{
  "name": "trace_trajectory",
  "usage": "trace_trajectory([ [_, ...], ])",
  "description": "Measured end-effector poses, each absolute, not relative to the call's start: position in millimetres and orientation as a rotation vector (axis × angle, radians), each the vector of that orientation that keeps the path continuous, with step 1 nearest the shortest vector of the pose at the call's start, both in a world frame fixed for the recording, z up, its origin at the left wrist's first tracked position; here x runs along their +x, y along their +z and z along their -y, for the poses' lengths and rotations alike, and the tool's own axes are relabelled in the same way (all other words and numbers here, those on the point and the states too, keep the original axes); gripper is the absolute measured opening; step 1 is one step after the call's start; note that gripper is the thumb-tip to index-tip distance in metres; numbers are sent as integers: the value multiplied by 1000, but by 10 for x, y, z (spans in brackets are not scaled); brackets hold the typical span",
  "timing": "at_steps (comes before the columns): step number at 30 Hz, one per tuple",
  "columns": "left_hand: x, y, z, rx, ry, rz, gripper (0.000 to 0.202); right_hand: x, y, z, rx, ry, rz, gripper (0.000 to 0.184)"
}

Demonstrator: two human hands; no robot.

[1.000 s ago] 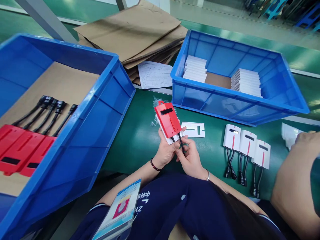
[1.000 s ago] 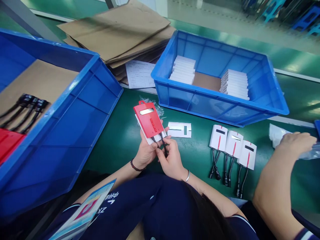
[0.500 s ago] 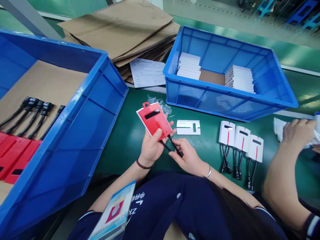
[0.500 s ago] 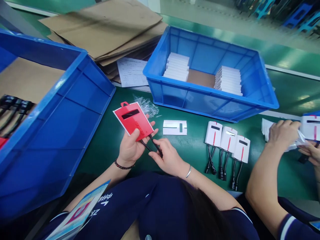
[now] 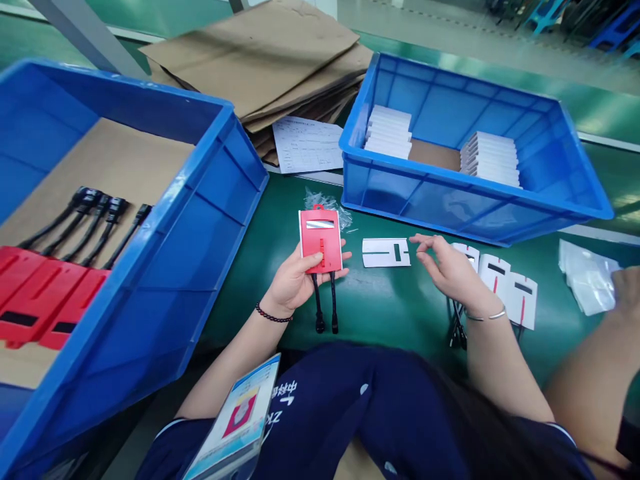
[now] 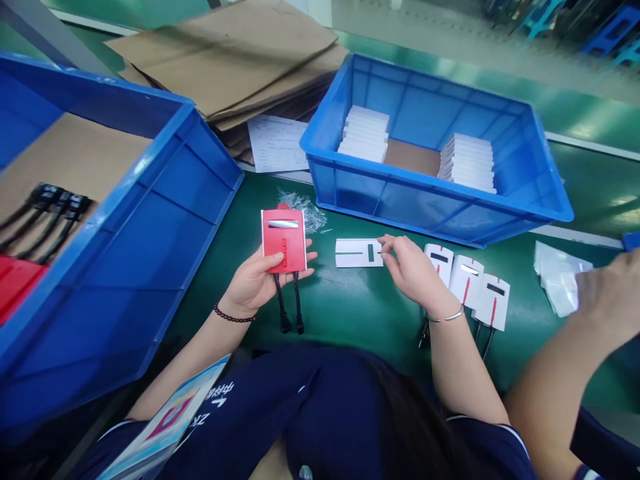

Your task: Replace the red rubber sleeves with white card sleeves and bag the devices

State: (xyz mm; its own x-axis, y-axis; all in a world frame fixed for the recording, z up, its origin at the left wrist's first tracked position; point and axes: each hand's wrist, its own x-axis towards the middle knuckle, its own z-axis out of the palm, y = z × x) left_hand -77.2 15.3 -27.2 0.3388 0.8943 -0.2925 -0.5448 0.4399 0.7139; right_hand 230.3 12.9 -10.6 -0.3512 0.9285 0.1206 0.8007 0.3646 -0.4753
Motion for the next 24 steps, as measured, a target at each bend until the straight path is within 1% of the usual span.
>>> trace_trajectory([
  [2,-775,-284,-183,532,972,-722,49,2330,-107,-175,-1484,429,2460,26],
  [3,-778,-289,-194,516,958,-706,48,2345,-145,-206,-1482,407,2563,30],
  [4,-781,-293,-203,502,944,-691,47,2359,-202,-237,-1494,392,2639,26],
  [6,-792,-298,-212,490,925,-667,50,2384,-329,-279,-1538,375,2679,8],
  [8,-810,-301,-211,495,927,-663,53,2402,-397,-280,-1535,372,2614,14],
  [10,-830,-301,-211,500,941,-668,55,2412,-351,-247,-1478,421,2461,14],
  [13,-841,-309,-223,507,933,-687,56,2390,-88,-196,-1431,455,2173,11],
  [16,-782,-332,-243,525,871,-695,56,2244,225,-198,-1409,415,1982,16],
  [20,-566,-358,-230,517,798,-698,52,1791,396,-302,-1284,631,1934,18],
  [24,-365,-314,-155,461,773,-711,42,1351,283,-479,-1317,605,2020,15],
])
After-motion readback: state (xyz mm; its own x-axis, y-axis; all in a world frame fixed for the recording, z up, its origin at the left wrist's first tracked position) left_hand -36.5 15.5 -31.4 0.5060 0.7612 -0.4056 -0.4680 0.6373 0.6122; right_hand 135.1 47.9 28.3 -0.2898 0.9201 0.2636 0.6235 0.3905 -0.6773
